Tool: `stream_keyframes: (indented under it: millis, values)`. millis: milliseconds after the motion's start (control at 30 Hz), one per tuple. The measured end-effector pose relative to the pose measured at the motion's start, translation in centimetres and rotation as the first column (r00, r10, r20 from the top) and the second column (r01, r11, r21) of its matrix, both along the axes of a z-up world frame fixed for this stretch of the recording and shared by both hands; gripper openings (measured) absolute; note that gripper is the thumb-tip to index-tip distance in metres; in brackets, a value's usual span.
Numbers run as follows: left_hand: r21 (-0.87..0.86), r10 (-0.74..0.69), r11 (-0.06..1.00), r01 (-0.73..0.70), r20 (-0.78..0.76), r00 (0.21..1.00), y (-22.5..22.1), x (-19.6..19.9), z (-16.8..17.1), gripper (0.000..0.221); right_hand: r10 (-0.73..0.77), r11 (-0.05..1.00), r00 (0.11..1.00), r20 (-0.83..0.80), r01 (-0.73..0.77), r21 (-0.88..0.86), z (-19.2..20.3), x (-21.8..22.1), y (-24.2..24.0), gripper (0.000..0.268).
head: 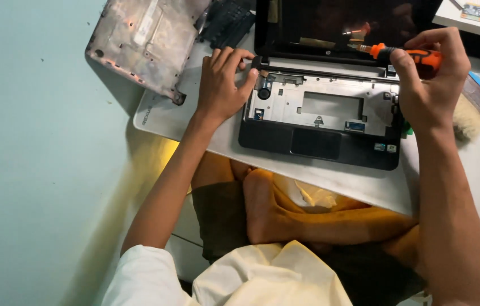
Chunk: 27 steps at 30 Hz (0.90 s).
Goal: The person uses a plastic pry tool to detach the keyboard from a laptop, removes it, and then uses a screwdriver to remove several screws from the internal chassis.
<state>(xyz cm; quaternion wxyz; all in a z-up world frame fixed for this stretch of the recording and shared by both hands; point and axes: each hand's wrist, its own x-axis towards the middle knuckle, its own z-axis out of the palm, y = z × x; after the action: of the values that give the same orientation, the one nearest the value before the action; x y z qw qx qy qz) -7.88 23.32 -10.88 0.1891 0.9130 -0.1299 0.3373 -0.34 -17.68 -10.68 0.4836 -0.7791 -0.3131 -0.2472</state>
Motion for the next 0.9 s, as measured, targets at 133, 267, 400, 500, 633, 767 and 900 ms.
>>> stream_keyframes:
  millis: [133, 267, 400, 500, 633, 767, 900]
  values:
    - [-0.017, 0.104, 0.994, -0.105, -0.045, 0.993, 0.4, 0.1, -1.1, 0.038, 0.009, 1.000, 0.998, 0.054, -0.007, -0.024, -0.5, 0.3, -0.2, 0.028]
    - [-0.071, -0.024, 0.997, 0.023, -0.009, 1.000, -0.1, -0.4, -0.3, 0.015, 0.017, 1.000, 0.999, 0.044, -0.017, 0.019, -0.7, 0.5, -0.4, 0.025]
    - [-0.164, -0.073, 0.984, 0.071, -0.007, 0.997, -0.5, -0.6, 0.6, 0.013, 0.028, 0.998, 0.997, 0.075, -0.031, 0.053, -0.4, 0.5, -0.6, 0.024]
    - [-0.303, -0.169, 0.941, 0.154, -0.025, 0.985, -0.5, -1.0, 1.2, 0.016, 0.021, 0.997, 0.994, 0.111, -0.029, 0.073, -0.2, 0.7, -0.8, 0.023]
    - [-0.349, -0.176, 0.926, 0.143, -0.063, 0.982, -0.5, -1.1, 1.4, 0.017, 0.036, 0.992, 0.994, 0.105, -0.048, 0.113, 0.1, 0.7, -1.1, 0.022]
    - [-0.403, -0.208, 0.899, 0.170, -0.052, 0.977, -0.5, -1.0, 1.5, 0.020, 0.024, 0.993, 0.994, 0.109, -0.037, 0.116, 0.1, 0.8, -1.2, 0.023]
    - [-0.393, -0.176, 0.910, 0.135, -0.073, 0.982, -0.2, -0.6, 0.9, 0.020, 0.021, 0.994, 0.992, 0.127, -0.035, 0.105, 0.1, 1.0, -1.1, 0.025]
